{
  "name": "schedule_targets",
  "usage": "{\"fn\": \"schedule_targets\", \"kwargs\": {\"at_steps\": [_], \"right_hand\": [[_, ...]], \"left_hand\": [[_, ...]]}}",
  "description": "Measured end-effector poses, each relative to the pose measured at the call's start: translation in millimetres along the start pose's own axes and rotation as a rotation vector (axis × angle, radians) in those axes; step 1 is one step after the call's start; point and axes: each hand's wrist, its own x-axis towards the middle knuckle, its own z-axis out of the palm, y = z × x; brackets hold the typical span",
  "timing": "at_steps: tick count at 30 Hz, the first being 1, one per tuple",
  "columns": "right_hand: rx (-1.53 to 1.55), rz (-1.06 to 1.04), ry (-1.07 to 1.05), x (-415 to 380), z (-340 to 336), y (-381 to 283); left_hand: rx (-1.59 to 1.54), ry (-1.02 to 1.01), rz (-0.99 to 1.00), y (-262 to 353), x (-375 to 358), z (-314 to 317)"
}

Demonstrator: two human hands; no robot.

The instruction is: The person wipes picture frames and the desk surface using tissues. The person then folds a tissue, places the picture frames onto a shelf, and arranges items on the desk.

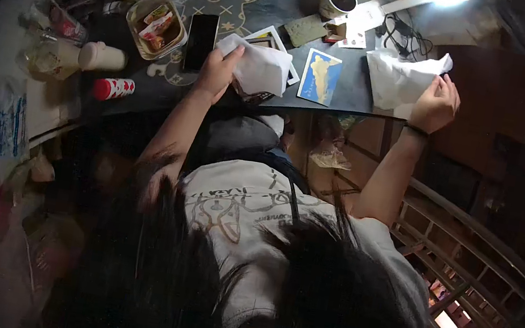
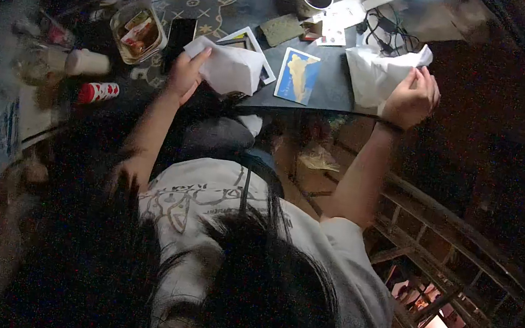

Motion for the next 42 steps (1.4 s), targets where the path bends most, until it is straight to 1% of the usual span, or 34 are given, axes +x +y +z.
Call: {"fn": "schedule_targets", "kwargs": {"at_steps": [1,3,5,6,7,9,10,12,13,14,15,16,17,19,22,24,25,27,28,30,31,32,33,34,35,36,37,38,39,40,42], "right_hand": [[0.019,-0.013,-0.005,6.3,-12.6,-16.3],[0.178,-0.001,0.017,15.4,-39.3,-56.4],[0.395,0.002,0.016,13.2,-50.2,-97.1],[0.522,0.003,0.011,9.0,-51.1,-112.0],[0.638,0.029,-0.010,7.0,-61.4,-136.8],[0.782,0.114,-0.159,-8.1,-61.6,-160.7],[0.841,0.057,-0.175,-10.1,-61.7,-172.4],[0.925,0.061,-0.220,-22.4,-52.0,-189.5],[0.933,0.051,-0.264,-23.1,-54.8,-200.5],[0.925,-0.003,-0.272,-28.9,-47.6,-205.4],[0.916,-0.056,-0.282,-38.1,-39.6,-208.0],[0.940,-0.050,-0.338,-45.3,-38.0,-210.7],[0.945,-0.052,-0.339,-53.6,-33.3,-211.8],[0.918,0.006,-0.413,-68.6,-25.4,-213.5],[0.889,0.047,-0.449,-80.2,-19.9,-212.4],[0.868,0.066,-0.468,-82.9,-20.8,-213.1],[0.911,0.084,-0.506,-83.3,-22.3,-215.3],[0.953,0.102,-0.537,-83.9,-23.2,-215.9],[0.959,0.078,-0.553,-85.5,-22.8,-214.9],[0.964,0.057,-0.568,-90.2,-21.1,-212.8],[1.093,0.124,-0.658,-94.0,-19.3,-212.1],[1.222,0.194,-0.750,-97.5,-17.0,-211.6],[1.224,0.197,-0.749,-100.1,-13.9,-210.8],[1.323,0.351,-0.829,-101.1,-9.3,-208.9],[1.417,0.508,-0.907,-101.2,-4.8,-205.9],[1.574,0.759,-1.040,-95.7,-2.7,-202.0],[1.696,0.784,-1.051,-88.7,-3.2,-202.8],[1.819,0.807,-1.060,-82.9,-1.8,-202.8],[1.771,0.548,-1.143,-84.2,11.4,-197.4],[1.773,0.544,-1.145,-85.0,19.1,-193.1],[1.878,0.521,-1.346,-85.2,28.7,-188.3]], "left_hand": [[-0.018,-0.084,-0.035,-1.3,1.9,-7.8],[-0.005,-0.064,-0.030,4.4,-2.5,-8.6],[-0.188,-0.144,-0.169,10.5,-4.3,-9.6],[-0.185,-0.159,-0.151,8.0,-1.5,-11.0],[-0.187,-0.148,-0.149,11.4,-5.6,-8.9],[-0.326,-0.306,-0.162,22.9,-13.6,-1.3],[-0.326,-0.295,-0.162,21.1,-14.2,-2.6],[-0.411,-0.309,-0.197,17.7,-12.2,-6.2],[-0.411,-0.303,-0.196,16.4,-12.2,-7.1],[-0.414,-0.273,-0.197,15.3,-11.5,-7.3],[-0.417,-0.242,-0.201,14.6,-12.3,-7.3],[-0.417,-0.237,-0.199,18.4,-16.6,-6.1],[-0.410,-0.242,-0.223,22.3,-22.3,-5.4],[-0.402,-0.244,-0.248,24.0,-27.5,-6.1],[-0.326,-0.213,-0.279,21.9,-30.1,-5.9],[-0.425,-0.251,-0.231,20.0,-31.0,-1.3],[-0.421,-0.251,-0.233,19.3,-31.8,-0.3],[-0.281,-0.194,-0.176,16.1,-33.9,0.5],[-0.279,-0.196,-0.176,13.2,-33.2,1.0],[0.030,-0.123,0.031,6.9,-31.4,1.7],[0.033,-0.124,0.032,5.4,-29.7,0.6],[0.101,-0.100,0.057,4.3,-27.5,-1.2],[0.168,-0.077,0.083,6.7,-28.1,-1.4],[0.170,-0.076,0.083,9.4,-28.7,-2.3],[0.227,-0.110,0.129,12.4,-28.9,-3.8],[0.283,-0.144,0.174,18.3,-30.8,-3.6],[0.284,-0.143,0.173,26.7,-32.7,-5.4],[0.322,-0.179,0.051,36.6,-34.2,-7.7],[0.358,-0.216,-0.069,41.2,-34.7,-9.2],[0.357,-0.213,-0.066,40.8,-33.6,-9.3],[0.213,-0.197,0.076,41.4,-32.5,-8.9]]}}
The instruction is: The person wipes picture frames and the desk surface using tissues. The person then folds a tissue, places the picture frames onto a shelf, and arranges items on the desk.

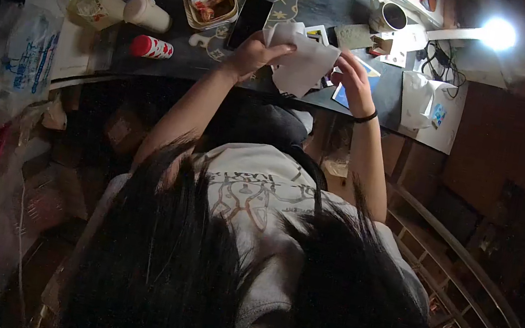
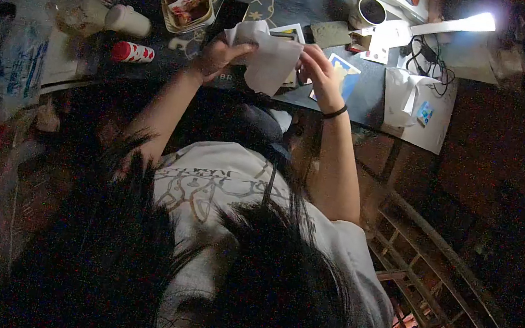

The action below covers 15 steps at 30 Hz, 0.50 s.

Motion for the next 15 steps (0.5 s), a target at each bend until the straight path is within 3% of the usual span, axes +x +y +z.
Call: {"fn": "schedule_targets", "kwargs": {"at_steps": [2,4,6,8,10,15], "right_hand": [[-0.140,-0.039,-0.011,4.8,-4.3,-0.5],[-0.387,-0.368,-0.016,7.7,11.3,-19.4],[-0.397,-0.319,0.028,7.9,17.7,-27.6],[-0.836,-0.460,0.038,8.5,23.7,-39.6],[-0.837,-0.462,0.019,13.5,17.0,-35.9],[-0.834,-0.519,-0.010,15.0,20.3,-42.2]], "left_hand": [[0.034,0.020,-0.018,4.6,-0.7,-2.4],[0.065,0.037,-0.039,6.3,-0.6,-5.5],[0.153,-0.043,0.010,8.0,2.3,-11.3],[0.174,-0.060,-0.029,11.9,1.3,-16.5],[0.196,-0.079,-0.068,22.2,-0.7,-14.0],[0.261,-0.069,0.089,15.1,4.8,-20.7]]}}
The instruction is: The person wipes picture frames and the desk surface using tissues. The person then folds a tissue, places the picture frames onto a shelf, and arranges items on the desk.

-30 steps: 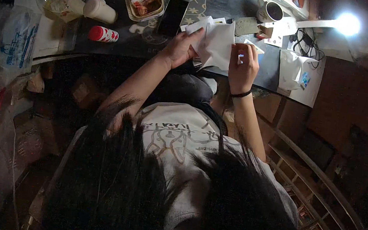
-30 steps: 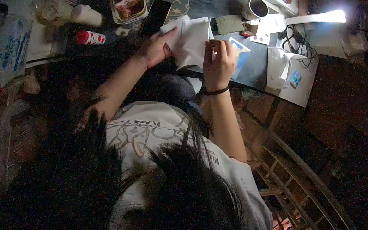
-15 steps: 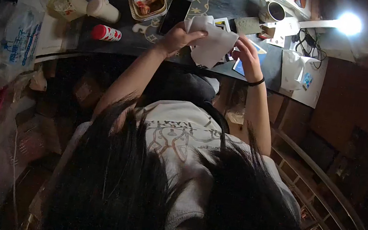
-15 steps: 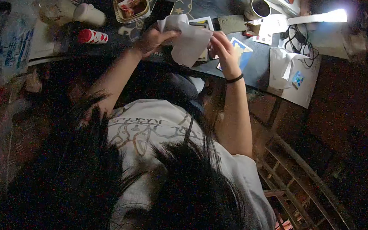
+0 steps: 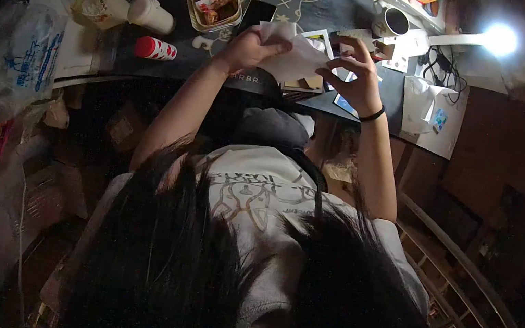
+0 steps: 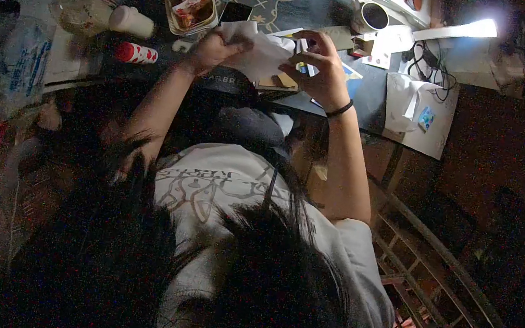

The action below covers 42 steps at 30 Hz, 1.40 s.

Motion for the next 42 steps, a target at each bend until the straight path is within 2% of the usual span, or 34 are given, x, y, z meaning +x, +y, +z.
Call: {"fn": "schedule_targets", "kwargs": {"at_steps": [1,3,7,9,11,12,14,16,18,20,23,24,25,26,28,30,31,34,35,37,38,40,42], "right_hand": [[-0.069,-0.105,0.019,2.8,-2.9,-10.9],[-0.112,-0.267,0.088,6.9,-1.2,-22.7],[-0.071,-0.318,-0.020,4.6,1.9,-45.4],[-0.088,-0.385,-0.094,1.5,13.4,-60.4],[-0.096,-0.419,-0.063,0.6,28.6,-67.1],[0.004,-0.352,-0.092,0.0,32.0,-70.6],[0.104,-0.287,-0.122,1.9,35.2,-70.6],[0.241,-0.374,-0.354,4.7,39.0,-62.7],[0.283,-0.395,-0.366,4.6,46.1,-65.6],[0.142,-0.263,-0.352,3.7,44.8,-78.1],[-0.035,-0.143,-0.310,6.4,43.8,-58.5],[-0.063,-0.182,-0.247,10.7,37.7,-56.8],[-0.099,-0.073,-0.277,11.0,32.8,-51.1],[-0.134,0.035,-0.307,10.4,28.1,-43.7],[-0.100,-0.011,-0.296,9.8,22.4,-25.1],[-0.052,0.058,-0.238,11.2,19.5,-22.3],[-0.148,0.169,-0.335,15.7,13.0,-29.8],[-0.066,0.161,-0.299,12.9,11.8,-21.2],[-0.065,0.161,-0.299,11.1,13.4,-15.3],[0.009,0.240,-0.256,9.5,16.9,-7.4],[0.010,0.240,-0.255,8.2,16.8,-4.2],[0.102,0.366,-0.259,7.5,16.3,-3.7],[0.181,0.415,-0.255,6.7,17.4,-1.0]], "left_hand": [[0.001,0.001,0.002,2.4,-0.5,-1.2],[-0.333,0.027,-0.263,7.3,-1.0,-3.6],[-0.225,0.106,-0.278,-2.2,8.8,-10.9],[0.012,0.043,-0.138,-2.6,11.2,-18.5],[0.122,0.043,-0.137,-2.2,15.9,-21.6],[0.231,0.043,-0.136,-2.1,17.7,-23.3],[0.270,-0.018,-0.149,-1.4,20.8,-27.3],[0.308,-0.082,-0.160,-1.0,21.2,-27.2],[0.193,-0.111,-0.097,-3.8,20.4,-21.4],[0.217,-0.155,-0.123,-13.7,25.0,-22.9],[0.259,-0.269,-0.172,4.3,19.3,-19.8],[0.276,-0.340,-0.195,11.9,16.3,-18.1],[0.274,-0.339,-0.196,-11.4,19.7,-26.1],[0.126,-0.330,-0.125,-55.1,26.3,-41.5],[-0.020,-0.317,-0.053,-54.2,23.3,-42.8],[0.028,-0.433,-0.213,22.6,3.9,-17.9],[0.029,-0.434,-0.215,16.2,4.7,-19.0],[-0.029,-0.363,-0.193,13.4,2.3,-18.5],[0.150,-0.341,-0.025,19.0,-2.7,-19.2],[0.329,-0.315,0.144,16.9,-1.7,-21.4],[0.083,-0.235,-0.127,0.6,6.6,-26.7],[-0.164,-0.151,-0.395,7.9,6.2,-20.0],[-0.328,-0.139,-0.280,16.9,-0.2,-8.0]]}}
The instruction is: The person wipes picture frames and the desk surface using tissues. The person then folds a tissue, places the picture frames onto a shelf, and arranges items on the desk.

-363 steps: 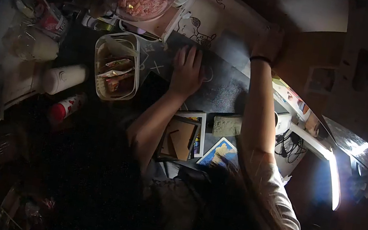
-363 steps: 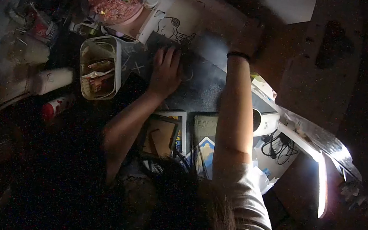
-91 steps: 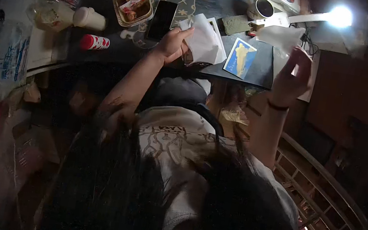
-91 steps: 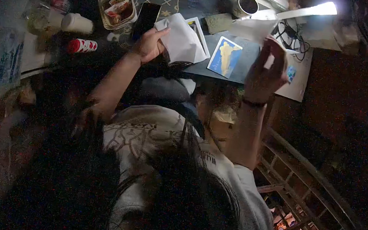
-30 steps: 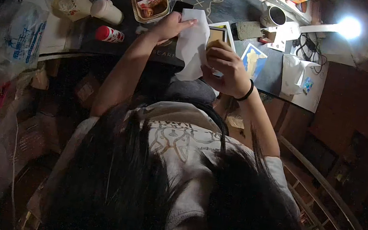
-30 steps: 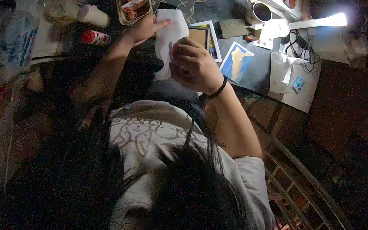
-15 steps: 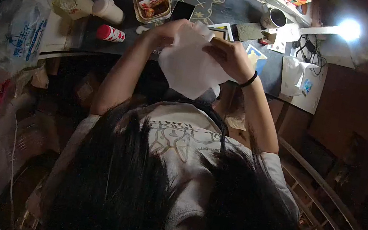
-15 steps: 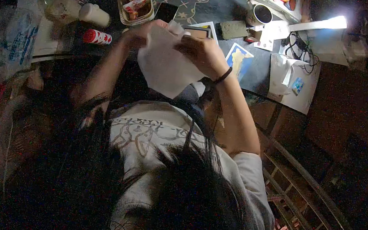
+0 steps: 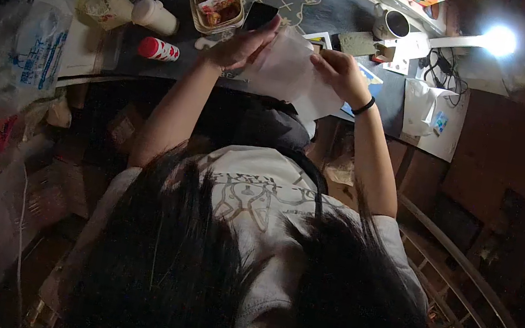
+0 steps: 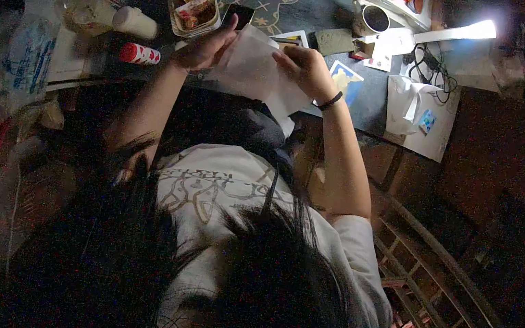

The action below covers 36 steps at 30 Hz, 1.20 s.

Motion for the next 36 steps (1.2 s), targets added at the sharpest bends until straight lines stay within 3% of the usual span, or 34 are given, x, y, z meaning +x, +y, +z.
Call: {"fn": "schedule_targets", "kwargs": {"at_steps": [4,7,13,15,18,23,26,28,31,32,33,34,36], "right_hand": [[0.347,0.077,-0.007,0.9,1.3,7.0],[0.524,0.062,-0.039,-0.5,-1.8,8.7],[0.663,0.071,-0.118,-4.5,-5.1,5.7],[0.671,0.054,-0.105,-3.1,-7.3,8.5],[0.726,0.036,-0.063,-2.7,-6.4,6.5],[0.694,0.023,-0.068,-0.7,-11.7,17.6],[0.466,0.004,0.029,0.3,-13.8,22.2],[0.105,0.039,0.234,1.3,-18.1,30.2],[-0.061,0.030,0.905,-1.4,-15.2,40.0],[0.118,0.014,0.984,-6.5,-8.3,36.4],[0.275,-0.009,0.973,-10.3,0.7,41.9],[0.075,0.056,0.964,-13.2,13.0,43.8],[0.607,-0.009,0.707,-17.0,43.3,21.0]], "left_hand": [[0.184,-0.079,0.030,0.8,-1.4,-3.7],[0.028,-0.069,0.080,-2.9,0.2,6.0],[0.040,-0.152,0.084,-7.7,6.2,12.3],[0.340,-0.039,0.193,4.4,-5.4,30.0],[0.382,-0.152,0.145,1.3,4.6,20.3],[0.200,-0.126,0.156,-21.9,19.5,12.5],[0.097,-0.161,0.116,-21.0,20.3,10.5],[0.098,-0.175,0.058,-16.3,18.7,11.9],[0.004,-0.029,0.123,-3.9,10.5,24.3],[0.103,0.095,0.090,4.1,5.0,30.7],[0.161,0.141,0.092,3.8,5.8,32.2],[0.219,0.187,0.092,3.4,6.7,33.5],[0.187,0.212,0.134,-5.4,13.5,33.4]]}}
